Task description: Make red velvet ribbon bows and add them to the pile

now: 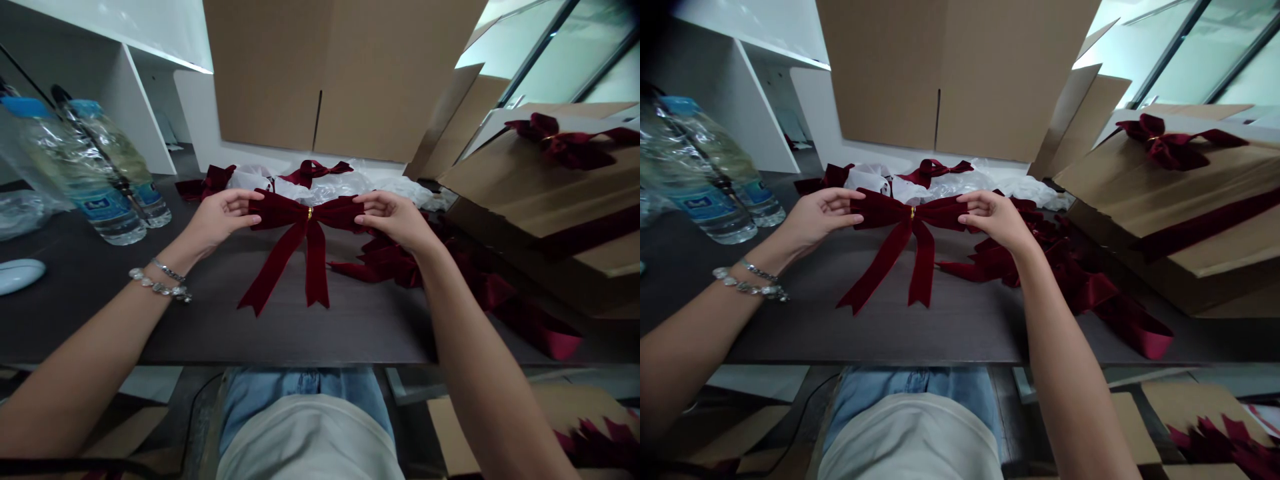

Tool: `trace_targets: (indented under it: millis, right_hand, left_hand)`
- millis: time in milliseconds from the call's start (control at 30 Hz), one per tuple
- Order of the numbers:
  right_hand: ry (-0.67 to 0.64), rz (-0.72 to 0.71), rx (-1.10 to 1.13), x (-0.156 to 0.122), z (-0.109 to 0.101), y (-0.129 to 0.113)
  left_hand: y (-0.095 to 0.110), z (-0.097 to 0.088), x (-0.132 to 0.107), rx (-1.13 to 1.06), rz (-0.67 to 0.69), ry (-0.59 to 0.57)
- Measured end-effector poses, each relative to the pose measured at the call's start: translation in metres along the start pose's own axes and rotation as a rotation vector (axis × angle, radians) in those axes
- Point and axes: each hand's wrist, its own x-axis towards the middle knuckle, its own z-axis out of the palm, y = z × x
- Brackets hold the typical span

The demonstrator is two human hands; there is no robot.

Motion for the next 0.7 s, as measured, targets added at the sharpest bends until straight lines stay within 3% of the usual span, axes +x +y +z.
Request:
trace_targets:
  millis: [700]
  right_hand:
    - [0.055,0.038,-0.006,-0.001,0.01,0.0]
  left_hand:
    - [0.0,0.004,-0.004,-0.082,-0.038,-0.049]
